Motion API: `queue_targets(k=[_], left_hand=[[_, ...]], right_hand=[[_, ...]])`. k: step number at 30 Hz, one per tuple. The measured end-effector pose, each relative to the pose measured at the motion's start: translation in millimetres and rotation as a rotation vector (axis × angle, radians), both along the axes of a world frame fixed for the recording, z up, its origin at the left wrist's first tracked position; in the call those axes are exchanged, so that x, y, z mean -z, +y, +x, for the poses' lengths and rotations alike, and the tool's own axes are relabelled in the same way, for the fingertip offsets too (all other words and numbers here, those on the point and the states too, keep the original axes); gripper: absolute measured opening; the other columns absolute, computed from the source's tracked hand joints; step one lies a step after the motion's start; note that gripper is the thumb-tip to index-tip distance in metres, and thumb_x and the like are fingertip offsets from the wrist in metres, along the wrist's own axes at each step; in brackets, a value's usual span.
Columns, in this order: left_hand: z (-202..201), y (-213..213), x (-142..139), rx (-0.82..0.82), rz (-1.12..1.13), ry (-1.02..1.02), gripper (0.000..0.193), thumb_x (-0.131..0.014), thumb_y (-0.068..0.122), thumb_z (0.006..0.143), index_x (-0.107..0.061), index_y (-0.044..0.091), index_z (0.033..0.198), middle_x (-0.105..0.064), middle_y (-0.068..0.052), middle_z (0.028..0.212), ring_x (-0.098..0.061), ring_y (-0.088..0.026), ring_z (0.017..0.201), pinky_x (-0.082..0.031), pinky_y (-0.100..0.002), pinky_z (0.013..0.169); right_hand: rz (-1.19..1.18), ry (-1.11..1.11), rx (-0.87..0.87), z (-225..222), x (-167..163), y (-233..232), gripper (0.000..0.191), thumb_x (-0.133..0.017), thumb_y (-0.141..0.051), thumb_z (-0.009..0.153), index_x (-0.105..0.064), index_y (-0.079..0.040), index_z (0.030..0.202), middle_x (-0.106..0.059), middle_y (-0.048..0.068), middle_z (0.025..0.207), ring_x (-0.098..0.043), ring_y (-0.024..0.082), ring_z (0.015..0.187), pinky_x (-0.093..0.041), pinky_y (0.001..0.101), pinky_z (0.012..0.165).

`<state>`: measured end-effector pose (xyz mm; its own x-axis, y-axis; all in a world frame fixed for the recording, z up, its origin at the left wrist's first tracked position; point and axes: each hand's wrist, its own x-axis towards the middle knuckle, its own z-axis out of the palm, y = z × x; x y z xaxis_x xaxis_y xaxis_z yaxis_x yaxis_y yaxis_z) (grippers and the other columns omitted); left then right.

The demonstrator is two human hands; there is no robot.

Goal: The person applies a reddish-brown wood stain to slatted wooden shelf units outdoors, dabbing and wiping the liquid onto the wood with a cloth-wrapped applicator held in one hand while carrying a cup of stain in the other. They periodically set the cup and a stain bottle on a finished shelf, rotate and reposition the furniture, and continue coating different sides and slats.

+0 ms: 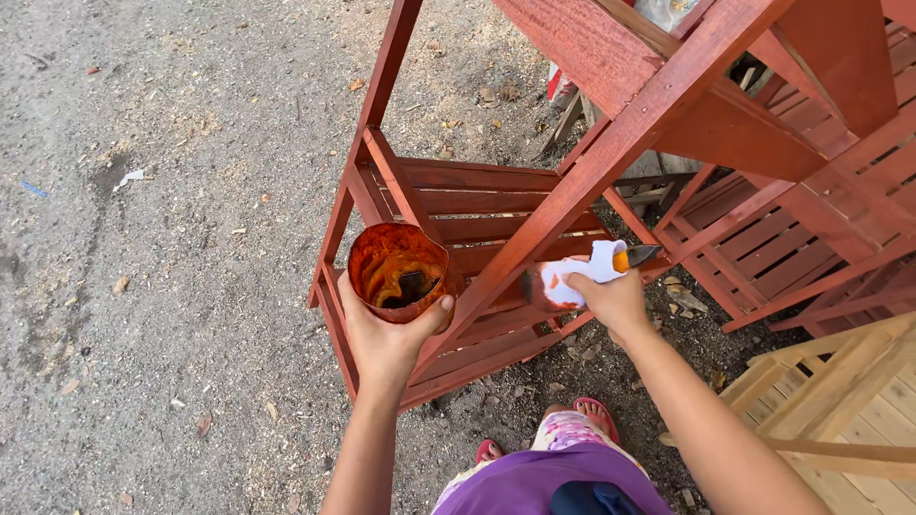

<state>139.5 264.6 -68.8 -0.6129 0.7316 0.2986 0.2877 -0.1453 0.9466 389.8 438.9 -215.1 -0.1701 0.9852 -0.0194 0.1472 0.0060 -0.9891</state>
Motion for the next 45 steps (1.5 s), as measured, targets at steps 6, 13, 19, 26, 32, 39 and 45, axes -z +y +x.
queue_targets(k=[6,13,19,26,32,39,45], left_hand=[[-2,-11,2,0.016,-0.007,-0.009,0.091,-0.094,0.019,0.063,-0.042,0.004,0.136,-0.062,-0.014,0.130,-0.065,-0.026,0.124,-0.056,-0.041,0.105],[6,-11,1,-0.018,-0.090,0.033,0.094,-0.093,0.020,0.061,-0.041,0.004,0.138,-0.061,-0.014,0.129,-0.065,-0.026,0.122,-0.056,-0.041,0.104],[14,-6,6,0.017,-0.076,0.022,0.094,-0.094,0.022,0.061,-0.041,0.004,0.137,-0.062,-0.015,0.128,-0.066,-0.026,0.121,-0.057,-0.040,0.102],[20,0,25,0.110,-0.052,-0.021,0.096,-0.094,0.023,0.060,-0.040,0.003,0.137,-0.061,-0.014,0.127,-0.066,-0.025,0.119,-0.058,-0.039,0.100],[1,2,30,0.219,-0.056,-0.082,0.096,-0.094,0.023,0.060,-0.041,0.004,0.138,-0.060,-0.013,0.129,-0.065,-0.025,0.121,-0.057,-0.040,0.102],[-43,-22,28,0.469,-0.040,0.011,0.100,-0.096,0.022,0.058,-0.040,0.003,0.139,-0.063,-0.015,0.127,-0.067,-0.025,0.118,-0.057,-0.040,0.100],[-70,-57,21,0.663,-0.064,0.033,0.099,-0.097,0.019,0.056,-0.042,0.003,0.138,-0.067,-0.015,0.125,-0.070,-0.026,0.117,-0.059,-0.039,0.099]], right_hand=[[-0.153,0.197,-0.083,-30,5,-26,0.034,-0.077,-0.002,0.080,-0.071,-0.002,0.113,-0.077,0.007,0.102,-0.072,0.015,0.082,-0.058,0.0337,0.067],[-0.089,-0.040,0.079,7,53,19,0.029,-0.081,-0.006,0.078,-0.075,0.001,0.104,-0.078,0.008,0.097,-0.074,0.016,0.081,-0.058,0.0342,0.070],[0.017,-0.325,0.229,47,85,48,0.035,-0.084,-0.022,0.072,-0.075,0.001,0.097,-0.079,0.012,0.089,-0.077,0.023,0.080,-0.058,0.0376,0.074],[-0.043,-0.376,0.555,100,113,31,0.047,-0.091,-0.028,0.072,-0.072,0.001,0.105,-0.076,0.014,0.100,-0.074,0.025,0.088,-0.058,0.0430,0.078],[-0.163,0.106,0.885,113,113,-13,0.055,-0.088,-0.010,0.074,-0.056,0.002,0.117,-0.067,0.012,0.112,-0.070,0.021,0.089,-0.063,0.0370,0.060],[-0.079,0.349,1.046,78,78,-111,0.035,-0.078,-0.004,0.082,-0.062,-0.001,0.114,-0.072,0.010,0.102,-0.072,0.020,0.077,-0.060,0.0357,0.054],[-0.090,0.383,1.039,13,26,-201,0.034,-0.078,-0.006,0.081,-0.065,-0.002,0.111,-0.073,0.007,0.097,-0.071,0.018,0.074,-0.057,0.0336,0.052]])
